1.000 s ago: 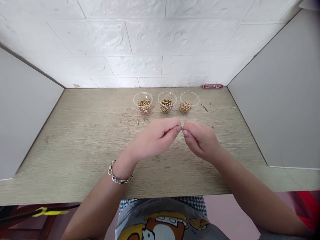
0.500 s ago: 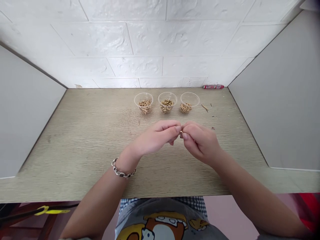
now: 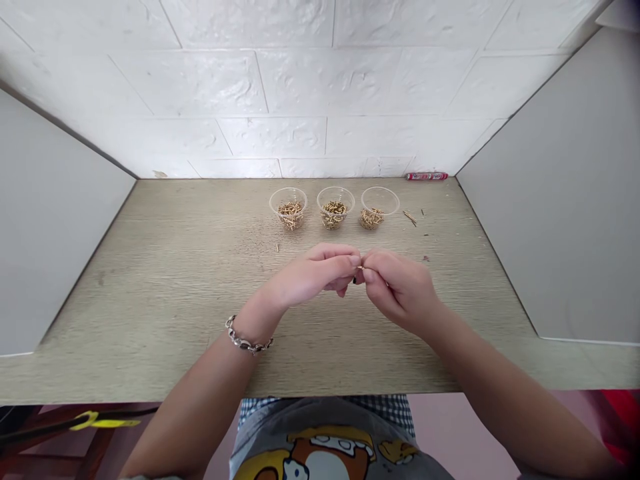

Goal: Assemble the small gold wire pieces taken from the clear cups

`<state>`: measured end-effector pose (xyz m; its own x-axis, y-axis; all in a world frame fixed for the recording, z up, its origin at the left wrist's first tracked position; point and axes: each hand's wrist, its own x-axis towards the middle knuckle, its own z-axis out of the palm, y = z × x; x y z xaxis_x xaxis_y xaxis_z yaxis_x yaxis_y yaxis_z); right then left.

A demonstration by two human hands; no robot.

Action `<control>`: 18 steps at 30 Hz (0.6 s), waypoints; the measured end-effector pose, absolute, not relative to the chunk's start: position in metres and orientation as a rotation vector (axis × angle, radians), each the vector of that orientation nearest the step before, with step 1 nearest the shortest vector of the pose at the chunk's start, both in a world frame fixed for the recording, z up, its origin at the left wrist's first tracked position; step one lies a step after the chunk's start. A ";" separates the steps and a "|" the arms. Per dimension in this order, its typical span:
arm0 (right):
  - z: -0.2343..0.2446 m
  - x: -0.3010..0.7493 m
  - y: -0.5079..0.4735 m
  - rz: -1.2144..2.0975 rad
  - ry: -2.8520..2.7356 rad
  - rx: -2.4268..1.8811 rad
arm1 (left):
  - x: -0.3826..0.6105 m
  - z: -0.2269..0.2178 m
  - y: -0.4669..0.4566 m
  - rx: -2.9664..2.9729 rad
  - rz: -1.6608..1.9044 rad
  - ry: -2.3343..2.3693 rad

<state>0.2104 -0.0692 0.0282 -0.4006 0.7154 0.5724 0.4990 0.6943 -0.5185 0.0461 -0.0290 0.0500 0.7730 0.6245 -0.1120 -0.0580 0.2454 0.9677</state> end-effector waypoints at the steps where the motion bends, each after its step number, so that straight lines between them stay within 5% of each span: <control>1: 0.029 0.210 -0.069 0.337 -2.091 -0.927 | 0.046 0.050 -0.029 1.248 0.495 0.543; 18: 0.038 0.211 -0.067 0.430 -2.138 -0.948 | 0.045 0.049 -0.026 1.259 0.433 0.507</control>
